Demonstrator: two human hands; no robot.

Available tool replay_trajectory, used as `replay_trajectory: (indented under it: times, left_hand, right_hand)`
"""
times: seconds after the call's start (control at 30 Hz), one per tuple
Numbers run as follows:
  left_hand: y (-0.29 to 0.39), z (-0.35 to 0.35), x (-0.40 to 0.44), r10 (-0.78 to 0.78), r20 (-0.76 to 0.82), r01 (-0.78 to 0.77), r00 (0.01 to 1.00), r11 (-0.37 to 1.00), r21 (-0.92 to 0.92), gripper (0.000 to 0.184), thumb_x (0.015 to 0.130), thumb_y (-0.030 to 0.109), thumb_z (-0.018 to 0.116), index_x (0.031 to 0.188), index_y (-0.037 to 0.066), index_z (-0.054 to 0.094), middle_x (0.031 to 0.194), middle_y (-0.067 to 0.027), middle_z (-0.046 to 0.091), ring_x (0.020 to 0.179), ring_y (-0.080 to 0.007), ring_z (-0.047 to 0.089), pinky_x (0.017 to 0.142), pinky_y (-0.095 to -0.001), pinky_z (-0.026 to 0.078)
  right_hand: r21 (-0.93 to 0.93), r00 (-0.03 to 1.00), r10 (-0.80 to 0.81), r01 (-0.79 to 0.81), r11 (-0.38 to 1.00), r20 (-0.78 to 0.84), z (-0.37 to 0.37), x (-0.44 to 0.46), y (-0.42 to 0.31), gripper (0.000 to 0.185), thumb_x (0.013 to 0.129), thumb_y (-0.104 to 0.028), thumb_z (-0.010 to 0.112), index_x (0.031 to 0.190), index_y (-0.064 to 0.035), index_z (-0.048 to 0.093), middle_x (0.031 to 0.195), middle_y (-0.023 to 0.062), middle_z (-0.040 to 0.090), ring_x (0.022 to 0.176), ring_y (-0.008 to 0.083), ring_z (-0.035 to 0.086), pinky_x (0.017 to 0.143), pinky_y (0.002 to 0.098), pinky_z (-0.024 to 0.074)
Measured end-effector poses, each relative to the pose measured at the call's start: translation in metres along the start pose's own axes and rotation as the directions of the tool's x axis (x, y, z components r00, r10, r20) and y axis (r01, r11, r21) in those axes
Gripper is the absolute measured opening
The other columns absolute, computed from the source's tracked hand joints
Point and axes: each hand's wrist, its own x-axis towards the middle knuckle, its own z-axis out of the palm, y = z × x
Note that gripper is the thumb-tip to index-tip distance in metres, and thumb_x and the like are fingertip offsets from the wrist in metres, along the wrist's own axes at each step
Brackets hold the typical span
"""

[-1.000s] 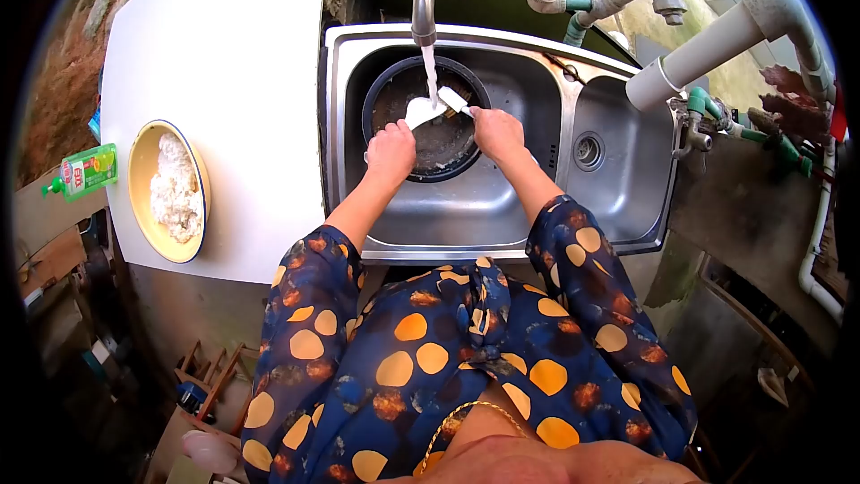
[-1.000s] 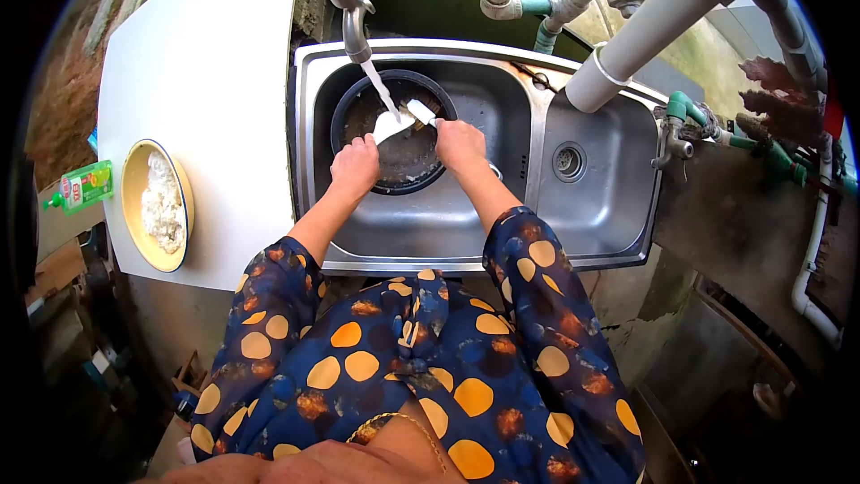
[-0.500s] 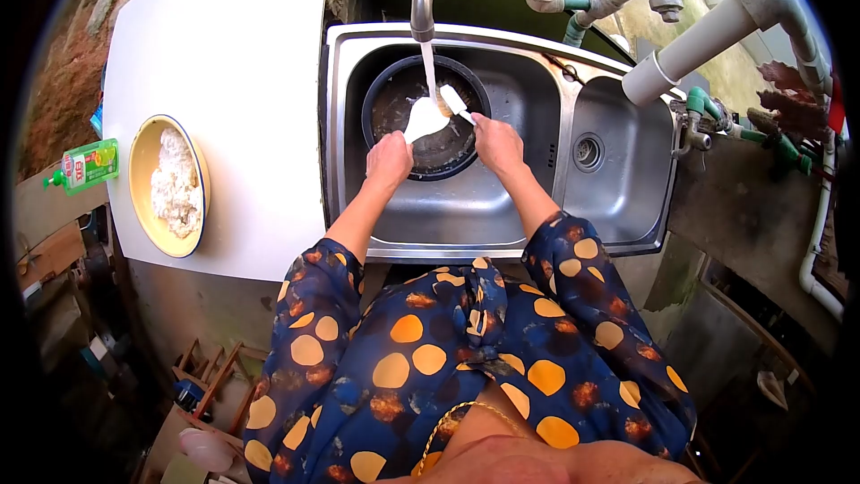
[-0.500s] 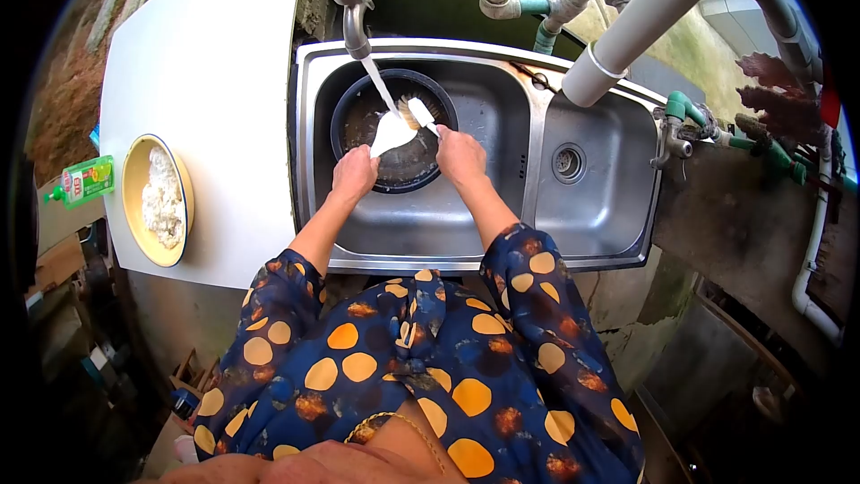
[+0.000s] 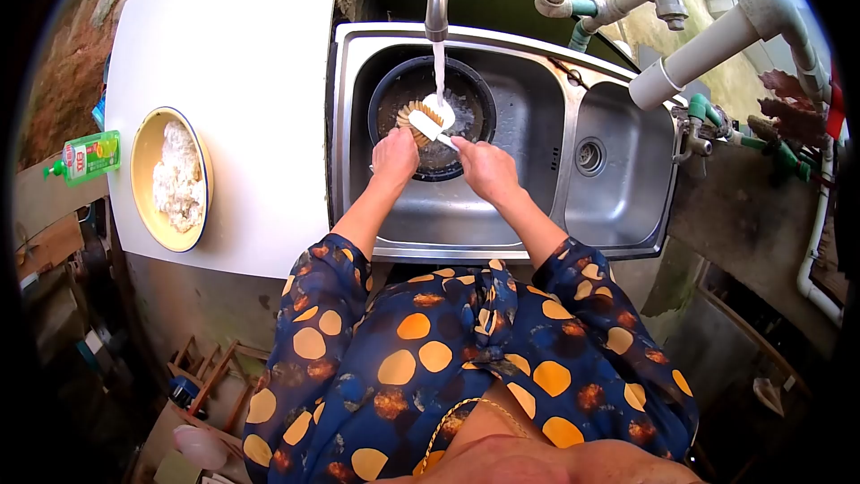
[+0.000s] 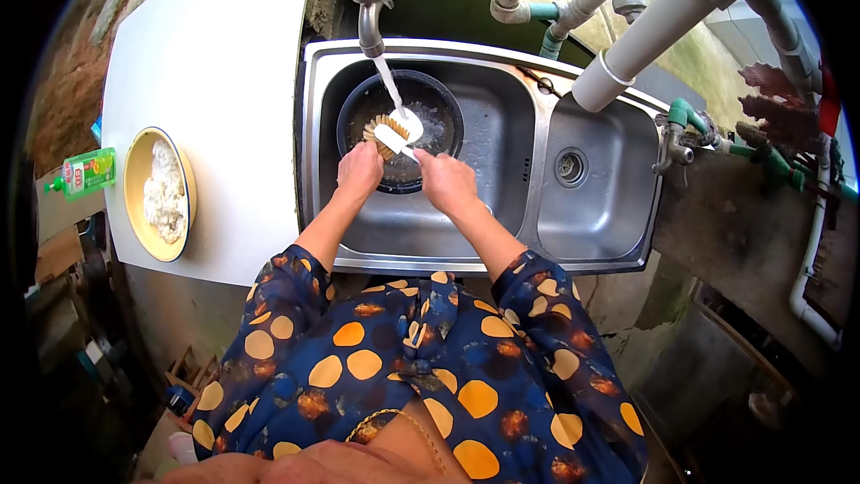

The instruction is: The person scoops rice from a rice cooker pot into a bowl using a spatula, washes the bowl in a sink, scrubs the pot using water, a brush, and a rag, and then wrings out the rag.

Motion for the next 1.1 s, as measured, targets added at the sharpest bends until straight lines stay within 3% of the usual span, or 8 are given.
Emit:
replay_trajectory:
  times: [0.23, 0.3, 0.37, 0.53, 0.67, 0.73, 0.9, 1.1]
  left_hand:
    - [-0.022, -0.020, -0.022, -0.127, 0.052, 0.135, 0.990, 0.970, -0.201, 0.026, 0.083, 0.024, 0.053, 0.085, -0.001, 0.054, 0.085, -0.0243, 0.059, 0.080, -0.0405, 0.058, 0.072, -0.0475, 0.046]
    - [-0.036, -0.029, -0.024, -0.148, -0.006, 0.129, 0.989, 0.881, -0.455, 0.032, 0.083, 0.030, 0.053, 0.083, -0.002, 0.052, 0.079, -0.0256, 0.058, 0.081, -0.0427, 0.056, 0.070, -0.0478, 0.043]
    - [-0.033, -0.059, -0.025, -0.159, 0.008, 0.141, 0.987, 0.855, -0.500, 0.033, 0.083, 0.031, 0.053, 0.081, -0.002, 0.051, 0.077, -0.0269, 0.057, 0.077, -0.0446, 0.054, 0.068, -0.0483, 0.042]
    - [-0.035, -0.105, -0.022, -0.212, 0.188, 0.277, 0.959, 0.568, -0.775, 0.038, 0.086, 0.039, 0.052, 0.077, 0.003, 0.059, 0.054, -0.0055, 0.053, 0.050, -0.0130, 0.051, 0.049, -0.0286, 0.040]
    - [-0.099, -0.135, -0.007, -0.243, -0.459, 0.123, 0.855, 0.953, -0.276, 0.031, 0.087, 0.034, 0.048, 0.095, 0.008, 0.062, 0.079, -0.0165, 0.061, 0.076, -0.0343, 0.059, 0.066, -0.0425, 0.046]
    - [-0.128, -0.142, -0.004, -0.232, -0.522, 0.241, 0.821, 0.969, -0.052, 0.024, 0.083, 0.027, 0.056, 0.098, 0.008, 0.061, 0.089, -0.0117, 0.056, 0.081, -0.0313, 0.057, 0.071, -0.0414, 0.047]
    - [-0.158, -0.141, -0.003, -0.237, -0.448, 0.310, 0.862, 0.946, 0.096, 0.033, 0.078, 0.026, 0.062, 0.105, 0.008, 0.058, 0.096, -0.0123, 0.055, 0.092, -0.0305, 0.053, 0.079, -0.0410, 0.045]
    - [0.024, -0.222, 0.031, 0.387, -0.769, -0.581, 0.509, 0.814, 0.024, 0.034, 0.084, 0.017, 0.056, 0.117, 0.008, 0.054, 0.123, -0.0151, 0.050, 0.116, -0.0278, 0.046, 0.096, -0.0372, 0.037]
  right_hand:
    - [-0.058, 0.979, 0.204, -0.202, 0.978, 0.025, 0.011, 0.044, 0.050, 0.027, 0.085, -0.020, 0.047, 0.107, -0.0152, 0.062, 0.093, 0.0172, 0.063, 0.086, 0.0362, 0.061, 0.075, 0.0453, 0.0476]
    - [-0.090, 0.994, 0.111, -0.108, 0.990, 0.025, 0.023, 0.041, 0.067, 0.028, 0.085, -0.020, 0.049, 0.109, -0.0119, 0.062, 0.082, 0.0146, 0.065, 0.068, 0.0310, 0.063, 0.059, 0.0416, 0.0498]
    - [0.594, 0.801, 0.467, -0.594, 0.542, 0.375, 0.021, 0.036, 0.062, 0.024, 0.083, -0.021, 0.052, 0.101, -0.0075, 0.062, 0.065, 0.0068, 0.057, 0.047, 0.0189, 0.053, 0.038, 0.0325, 0.0409]
    - [0.655, 0.752, 0.309, -0.659, 0.371, 0.582, 0.020, 0.006, 0.043, 0.021, 0.084, -0.020, 0.056, 0.069, -0.0079, 0.046, 0.055, -0.0012, 0.042, 0.040, 0.0078, 0.038, 0.032, 0.0242, 0.0286]
    - [0.775, 0.765, 0.236, -0.628, 0.066, 0.600, 0.014, -0.006, 0.023, 0.015, 0.087, -0.020, 0.054, 0.078, -0.0088, 0.050, 0.057, -0.0025, 0.043, 0.041, 0.0063, 0.038, 0.034, 0.0228, 0.0301]
    - [0.806, 0.796, 0.139, -0.570, -0.158, 0.590, 0.003, -0.010, 0.016, 0.012, 0.088, -0.020, 0.052, 0.089, -0.0081, 0.053, 0.059, -0.0028, 0.044, 0.042, 0.0055, 0.038, 0.034, 0.0222, 0.0311]
    - [0.826, 0.812, 0.153, -0.556, -0.092, 0.563, 0.005, -0.020, 0.008, 0.011, 0.088, -0.018, 0.054, 0.089, -0.0073, 0.053, 0.059, -0.0028, 0.045, 0.042, 0.0062, 0.040, 0.034, 0.0226, 0.0316]
    - [0.778, 0.736, 0.277, -0.624, -0.074, 0.618, 0.035, -0.022, 0.016, 0.014, 0.086, -0.016, 0.056, 0.077, -0.0083, 0.048, 0.058, -0.0012, 0.045, 0.042, 0.0085, 0.041, 0.034, 0.0250, 0.0331]
